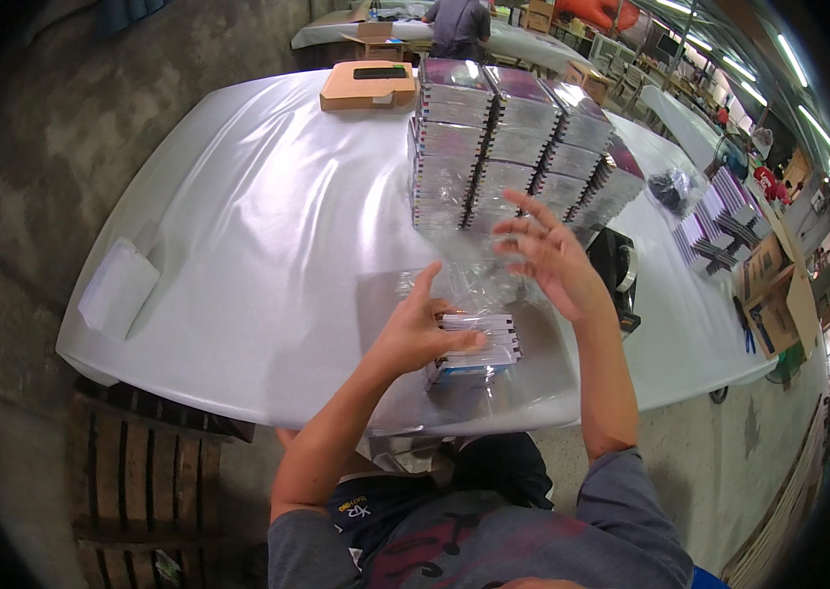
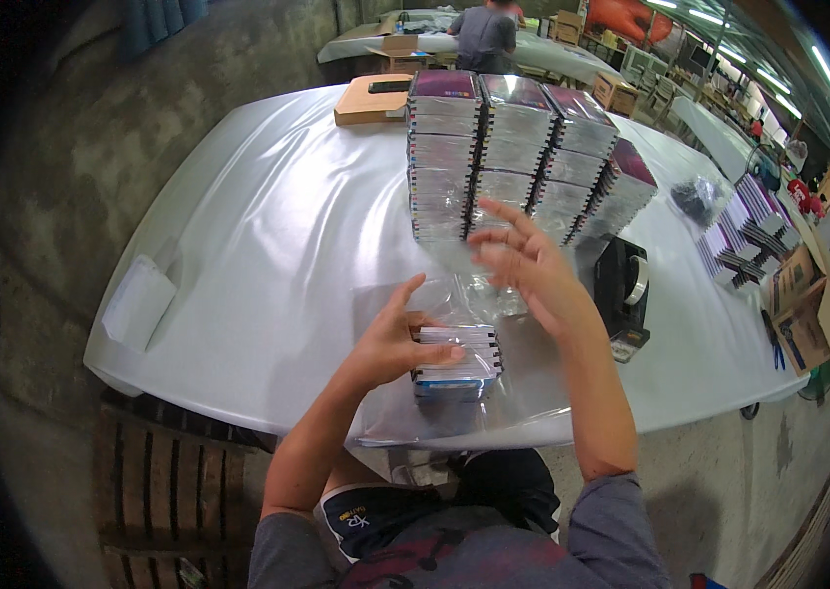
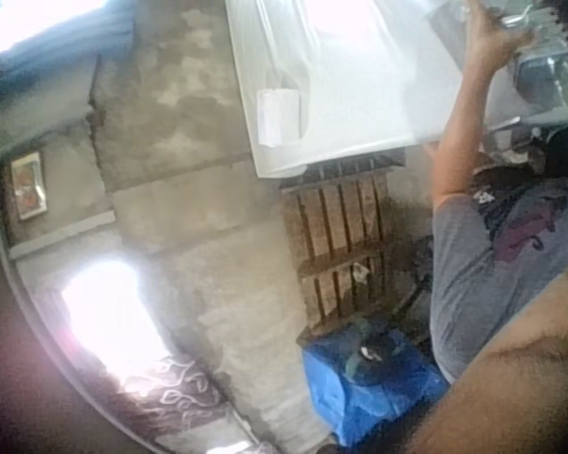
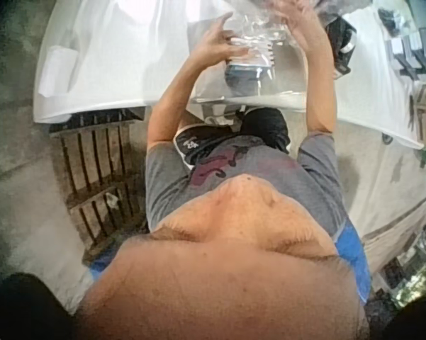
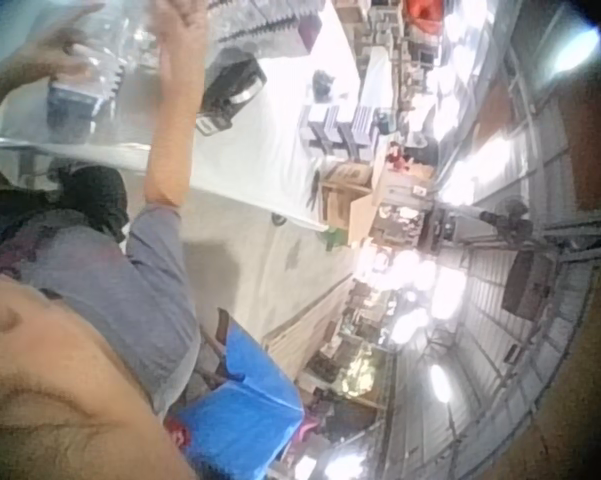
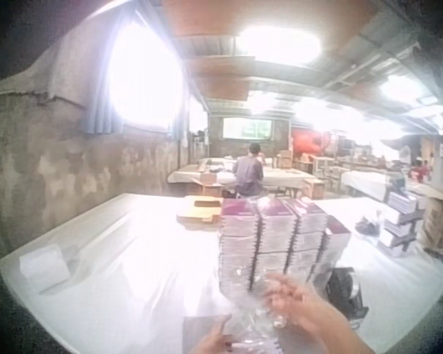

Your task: The person wraps spiral-bound notebooks in clear plastic bags and seals them with tape. They repeatedly pick up a notebook, place it in a bag, fold the edges, and apply tape to secure the package before stacking the finished units.

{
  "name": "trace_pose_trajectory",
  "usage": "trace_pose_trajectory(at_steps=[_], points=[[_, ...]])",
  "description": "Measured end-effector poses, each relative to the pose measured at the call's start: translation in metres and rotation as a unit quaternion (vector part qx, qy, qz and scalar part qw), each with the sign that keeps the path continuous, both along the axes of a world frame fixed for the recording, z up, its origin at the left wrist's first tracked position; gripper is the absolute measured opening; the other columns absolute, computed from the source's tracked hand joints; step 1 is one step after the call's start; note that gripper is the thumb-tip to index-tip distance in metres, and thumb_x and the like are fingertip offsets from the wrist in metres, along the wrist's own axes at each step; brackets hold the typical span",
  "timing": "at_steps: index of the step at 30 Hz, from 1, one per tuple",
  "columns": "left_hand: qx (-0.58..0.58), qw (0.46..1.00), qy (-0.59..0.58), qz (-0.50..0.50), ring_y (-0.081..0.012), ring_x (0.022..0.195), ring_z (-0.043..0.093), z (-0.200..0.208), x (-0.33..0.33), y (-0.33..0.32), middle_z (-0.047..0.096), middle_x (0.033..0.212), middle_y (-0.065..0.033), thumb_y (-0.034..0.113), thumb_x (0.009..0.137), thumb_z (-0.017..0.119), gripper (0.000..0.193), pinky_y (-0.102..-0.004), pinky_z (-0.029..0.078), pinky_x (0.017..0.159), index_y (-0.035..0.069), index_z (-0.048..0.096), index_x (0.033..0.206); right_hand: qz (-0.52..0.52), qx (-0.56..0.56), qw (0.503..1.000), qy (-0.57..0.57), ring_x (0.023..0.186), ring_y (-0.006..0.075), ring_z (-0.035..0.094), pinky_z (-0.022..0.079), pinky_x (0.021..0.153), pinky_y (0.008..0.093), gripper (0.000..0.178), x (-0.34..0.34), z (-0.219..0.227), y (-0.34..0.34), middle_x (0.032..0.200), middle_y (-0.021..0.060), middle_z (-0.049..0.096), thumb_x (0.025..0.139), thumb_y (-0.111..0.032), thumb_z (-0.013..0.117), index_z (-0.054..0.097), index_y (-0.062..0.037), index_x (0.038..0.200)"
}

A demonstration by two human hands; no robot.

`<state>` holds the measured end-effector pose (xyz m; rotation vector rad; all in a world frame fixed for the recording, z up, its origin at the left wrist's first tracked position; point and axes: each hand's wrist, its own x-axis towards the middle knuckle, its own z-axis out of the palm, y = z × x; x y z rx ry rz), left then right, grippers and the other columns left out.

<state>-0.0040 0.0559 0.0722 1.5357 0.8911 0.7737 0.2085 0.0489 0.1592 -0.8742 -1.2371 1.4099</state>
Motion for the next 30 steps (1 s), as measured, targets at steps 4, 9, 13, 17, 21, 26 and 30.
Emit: trace_pose_trajectory(at_steps=[4,9,13,17,21,26,30], points=[[0.021,1.0,0.006,0.011,-0.0225,0.078,0.065,-0.003,0.002,0.0,0.068,0.088,-0.0194,0.032,0.066,0.082,0.067,-0.0325,0.05,0.071,-0.004,0.054,0.114,0.049,0.012,0.966,-0.254,0.098,0.0121,0.056,0.046,0.08,0.0243,0.078,0.002,-0.023,-0.029,0.113,0.0071,0.056,0.071,-0.019,0.079,0.039,-0.01,0.137],[0.064,0.996,0.035,0.047,-0.0153,0.06,0.061,0.007,0.011,-0.001,0.068,0.071,-0.0115,0.027,0.071,0.077,0.029,-0.0298,0.048,0.058,0.001,0.071,0.081,0.018,-0.096,0.967,-0.237,0.079,0.0095,0.06,0.047,0.071,0.0235,0.036,0.0,-0.05,-0.029,0.088,0.0061,0.067,0.072,-0.009,0.078,0.066,-0.0037,0.106],[0.131,0.982,0.1,0.091,-0.0167,0.059,0.062,0.014,0.012,-0.001,0.068,0.07,-0.0114,0.027,0.07,0.076,0.026,-0.029,0.048,0.057,0.004,0.072,0.082,-0.019,-0.063,0.977,-0.201,0.069,0.0078,0.06,0.047,0.067,0.0217,0.012,-0.004,-0.055,-0.025,0.074,0.0037,0.067,0.073,-0.007,0.077,0.071,-0.0013,0.082],[0.127,0.986,0.021,0.106,-0.006,0.063,0.057,0.014,0.02,0.008,0.068,0.069,-0.0045,0.015,0.075,0.076,0.018,-0.0229,0.046,0.058,0.0,0.071,0.083,-0.014,-0.056,0.974,-0.22,0.071,0.0081,0.061,0.047,0.066,0.022,0.012,0.002,-0.062,-0.018,0.075,0.0042,0.067,0.072,-0.006,0.077,0.071,-0.0008,0.081],[0.085,0.985,-0.124,0.087,-0.0073,0.07,0.06,0.036,0.024,0.024,0.068,0.076,-0.0051,0.013,0.076,0.075,0.021,-0.0226,0.048,0.066,-0.003,0.07,0.088,-0.002,-0.052,0.982,-0.179,0.068,0.009,0.06,0.046,0.065,0.0228,0.013,-0.004,-0.056,-0.02,0.074,0.0036,0.066,0.072,-0.007,0.078,0.071,-0.0007,0.081],[0.164,0.985,-0.055,0.016,-0.0105,0.084,0.062,0.05,0.01,0.029,0.067,0.096,-0.0094,0.016,0.074,0.078,0.035,-0.0233,0.049,0.075,-0.004,0.067,0.101,-0.013,-0.017,0.971,-0.238,0.068,0.01,0.059,0.045,0.064,0.0244,0.016,-0.001,-0.054,-0.022,0.075,0.0033,0.064,0.071,-0.012,0.08,0.072,-0.0004,0.08],[0.034,0.994,0.09,-0.048,-0.0164,0.087,0.063,0.036,-0.004,0.015,0.069,0.084,-0.0101,0.02,0.071,0.08,0.031,-0.0295,0.05,0.077,-0.002,0.07,0.09,-0.036,0.007,0.954,-0.297,0.071,0.0112,0.06,0.046,0.065,0.0252,0.017,0.001,-0.057,-0.025,0.073,0.004,0.062,0.072,-0.014,0.079,0.072,-0.0021,0.081]])
